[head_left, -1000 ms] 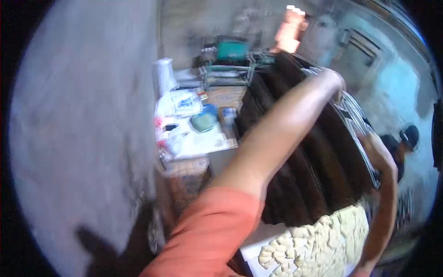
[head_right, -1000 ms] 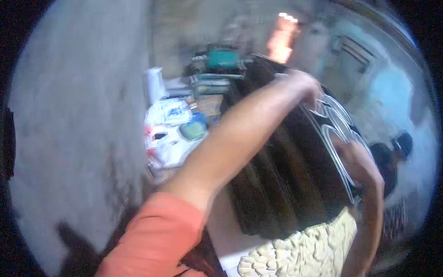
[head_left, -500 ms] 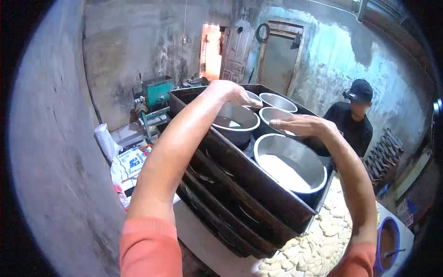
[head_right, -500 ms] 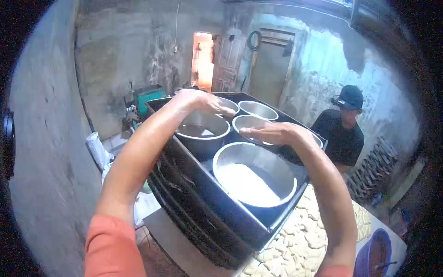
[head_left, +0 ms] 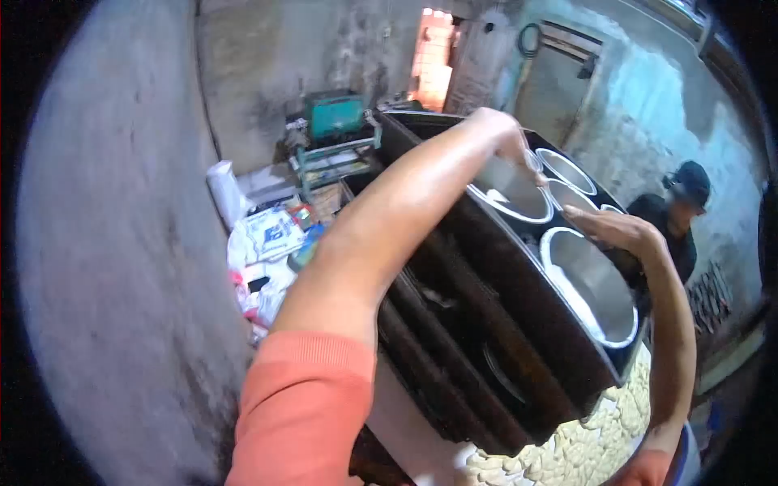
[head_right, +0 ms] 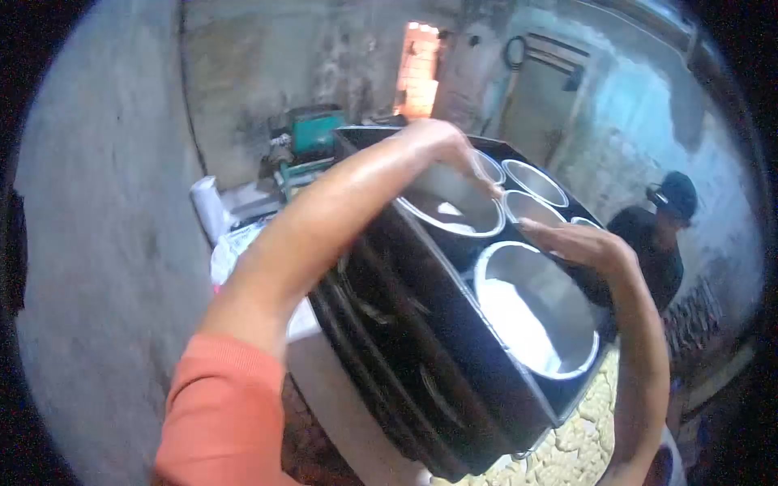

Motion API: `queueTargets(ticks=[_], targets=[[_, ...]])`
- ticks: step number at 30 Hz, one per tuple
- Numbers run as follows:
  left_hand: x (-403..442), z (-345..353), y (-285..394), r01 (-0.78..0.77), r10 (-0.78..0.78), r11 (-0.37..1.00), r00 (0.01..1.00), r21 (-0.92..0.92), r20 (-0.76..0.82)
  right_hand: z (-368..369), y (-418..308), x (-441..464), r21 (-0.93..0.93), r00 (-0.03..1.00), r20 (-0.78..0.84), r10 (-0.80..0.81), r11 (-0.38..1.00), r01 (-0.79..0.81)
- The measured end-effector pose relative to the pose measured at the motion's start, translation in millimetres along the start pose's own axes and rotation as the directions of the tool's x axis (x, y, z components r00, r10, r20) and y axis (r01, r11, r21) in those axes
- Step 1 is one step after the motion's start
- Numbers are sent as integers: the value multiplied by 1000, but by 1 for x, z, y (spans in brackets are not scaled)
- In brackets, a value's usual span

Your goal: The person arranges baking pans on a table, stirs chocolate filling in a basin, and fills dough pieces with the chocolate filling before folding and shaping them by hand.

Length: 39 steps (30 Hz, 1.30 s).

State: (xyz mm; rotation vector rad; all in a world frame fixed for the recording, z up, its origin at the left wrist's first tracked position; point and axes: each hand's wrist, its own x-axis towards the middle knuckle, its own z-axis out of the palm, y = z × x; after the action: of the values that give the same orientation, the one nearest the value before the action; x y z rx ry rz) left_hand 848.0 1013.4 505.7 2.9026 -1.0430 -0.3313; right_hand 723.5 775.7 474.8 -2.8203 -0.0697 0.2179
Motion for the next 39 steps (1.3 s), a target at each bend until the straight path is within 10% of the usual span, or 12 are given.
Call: queueTargets(ticks=[4,7,9,13,14,16,24,26,31,34,36,39], targets=[[-36,-1,4,-33,46,998,960,51,-276,-15,-28,-25,-15,1000,-30,-4,1000,4],[-44,7,-31,-423,181,906,399,-6,-899,-14,-12,-50,-7,818,-500,-283,946,323],[-108,27,-47,-907,84,390,206,-158,-975,-26,7,-82,-64,668,-705,-237,960,273],[-206,127,-79,-868,-363,-404,441,-288,-821,16,-1,-200,-483,383,-765,-518,855,191],[-223,155,-86,-852,-429,-442,474,-278,-769,31,36,-227,-357,491,-811,-318,934,16],[-244,207,-100,-797,-471,-559,532,-228,-704,103,-10,-246,-33,400,-775,-490,663,748],[-280,356,-88,-775,-661,-503,630,-382,-408,326,-275,-134,492,651,-152,-743,515,702],[-284,377,-51,-795,-728,-432,586,-425,-356,399,-305,-81,363,707,-353,-613,607,707],[-307,423,-10,-545,-829,-131,518,-828,-210,448,-310,-45,957,909,275,-314,-2,-291],[-323,423,-49,-616,-809,-566,542,-548,227,492,-307,-71,933,794,201,-574,360,25],[-308,476,-61,-521,-809,-539,540,-662,234,512,-305,-56,884,807,103,-581,426,194],[-291,524,-46,-509,-853,-466,477,-724,213,539,-293,-23,930,875,360,-323,198,-310]])
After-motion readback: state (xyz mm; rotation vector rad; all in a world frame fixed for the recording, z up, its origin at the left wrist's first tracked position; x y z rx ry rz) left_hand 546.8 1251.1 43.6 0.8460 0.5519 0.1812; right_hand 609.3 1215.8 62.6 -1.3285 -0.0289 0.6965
